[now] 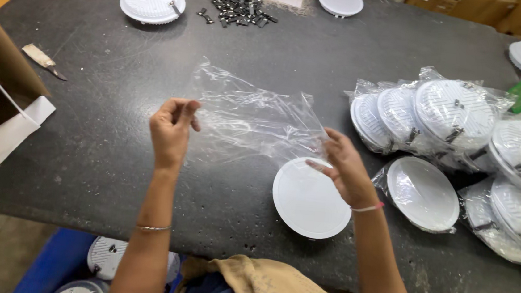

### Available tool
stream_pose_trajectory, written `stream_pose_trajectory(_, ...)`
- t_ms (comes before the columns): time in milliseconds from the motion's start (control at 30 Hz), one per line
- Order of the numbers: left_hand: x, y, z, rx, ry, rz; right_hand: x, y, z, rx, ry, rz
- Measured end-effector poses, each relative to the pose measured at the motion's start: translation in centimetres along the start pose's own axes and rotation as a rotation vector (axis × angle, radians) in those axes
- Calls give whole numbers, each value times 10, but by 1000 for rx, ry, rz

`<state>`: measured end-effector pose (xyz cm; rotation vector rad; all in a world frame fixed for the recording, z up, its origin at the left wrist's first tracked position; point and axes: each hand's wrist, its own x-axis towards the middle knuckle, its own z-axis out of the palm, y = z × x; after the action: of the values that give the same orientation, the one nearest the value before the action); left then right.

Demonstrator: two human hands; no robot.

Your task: The person sits at a workbench and packs round LED panel lights one at a time into clear plastic bags, pulling bags from a sack below the bench, wrapping each panel and stacking the wrapped panels on the bench.

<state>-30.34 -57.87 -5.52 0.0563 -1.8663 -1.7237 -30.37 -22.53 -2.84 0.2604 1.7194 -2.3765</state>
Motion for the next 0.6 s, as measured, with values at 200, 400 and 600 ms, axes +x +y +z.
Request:
stream_pose_trajectory(200, 6, -5, -3, -340, 49, -376, 56, 20, -7, -104, -163, -193)
stream_pose_trajectory(400, 4, 4, -18, -448, -68, -339, 75, 26, -8, -183, -115, -184)
stream_pose_trajectory(600, 4, -4, -21, -192, 20, -270, 76, 32, 0, -339, -260, -64)
